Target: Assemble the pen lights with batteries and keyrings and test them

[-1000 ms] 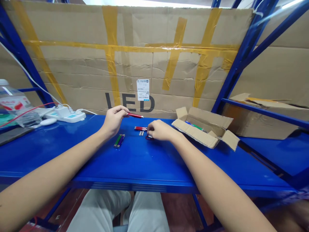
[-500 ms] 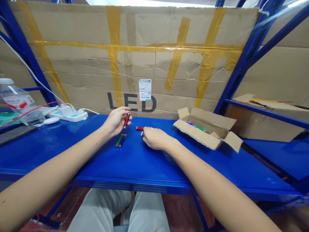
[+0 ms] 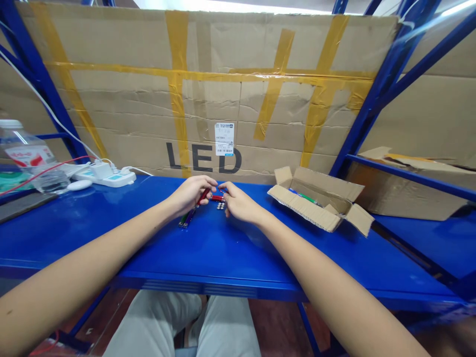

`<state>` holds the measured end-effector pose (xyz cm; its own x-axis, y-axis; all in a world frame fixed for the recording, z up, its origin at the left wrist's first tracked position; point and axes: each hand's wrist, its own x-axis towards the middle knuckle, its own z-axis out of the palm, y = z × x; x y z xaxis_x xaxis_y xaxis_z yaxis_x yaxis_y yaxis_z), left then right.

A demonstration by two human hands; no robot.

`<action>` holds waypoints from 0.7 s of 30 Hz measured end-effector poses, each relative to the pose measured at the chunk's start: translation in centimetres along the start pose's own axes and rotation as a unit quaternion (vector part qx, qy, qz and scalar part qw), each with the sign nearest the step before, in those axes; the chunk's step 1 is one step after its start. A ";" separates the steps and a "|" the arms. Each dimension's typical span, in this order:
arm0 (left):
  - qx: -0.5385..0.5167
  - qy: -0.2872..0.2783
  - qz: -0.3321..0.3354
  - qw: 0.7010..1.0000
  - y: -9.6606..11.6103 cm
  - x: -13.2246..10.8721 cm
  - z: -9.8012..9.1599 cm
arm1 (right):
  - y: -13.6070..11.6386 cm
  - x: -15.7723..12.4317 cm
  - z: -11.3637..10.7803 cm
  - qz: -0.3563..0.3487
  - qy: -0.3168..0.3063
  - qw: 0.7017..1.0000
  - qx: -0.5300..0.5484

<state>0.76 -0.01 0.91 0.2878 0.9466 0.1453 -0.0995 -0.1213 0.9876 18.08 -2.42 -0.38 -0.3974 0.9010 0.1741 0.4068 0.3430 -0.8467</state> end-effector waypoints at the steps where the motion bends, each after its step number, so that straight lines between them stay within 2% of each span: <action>1: -0.012 -0.005 -0.004 1.000 0.0 0.0 0.0 | 0.2 0.1 -0.2 -0.013 0.005 1.000 -0.008; 6: -0.022 -0.056 -0.027 0.998 0.3 -0.6 0.3 | 1.4 0.4 -0.9 -0.050 0.072 0.994 -0.058; 11: -0.016 -0.142 -0.029 0.989 0.0 -1.0 0.4 | 1.7 0.9 -1.0 -0.094 0.090 0.991 0.037; 15: -0.031 -0.121 -0.038 0.991 0.1 -0.8 0.3 | 1.0 0.9 -1.3 -0.082 0.067 0.990 0.091; 21: -0.014 -0.114 -0.031 0.993 0.4 -0.9 0.6 | 0.5 0.5 -1.5 -0.073 0.023 0.993 0.087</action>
<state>1.04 -1.06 1.17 0.5014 0.8598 0.0963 -0.0995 -0.0533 0.9936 19.33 -1.44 0.08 -0.4014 0.8580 0.3205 0.1975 0.4228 -0.8845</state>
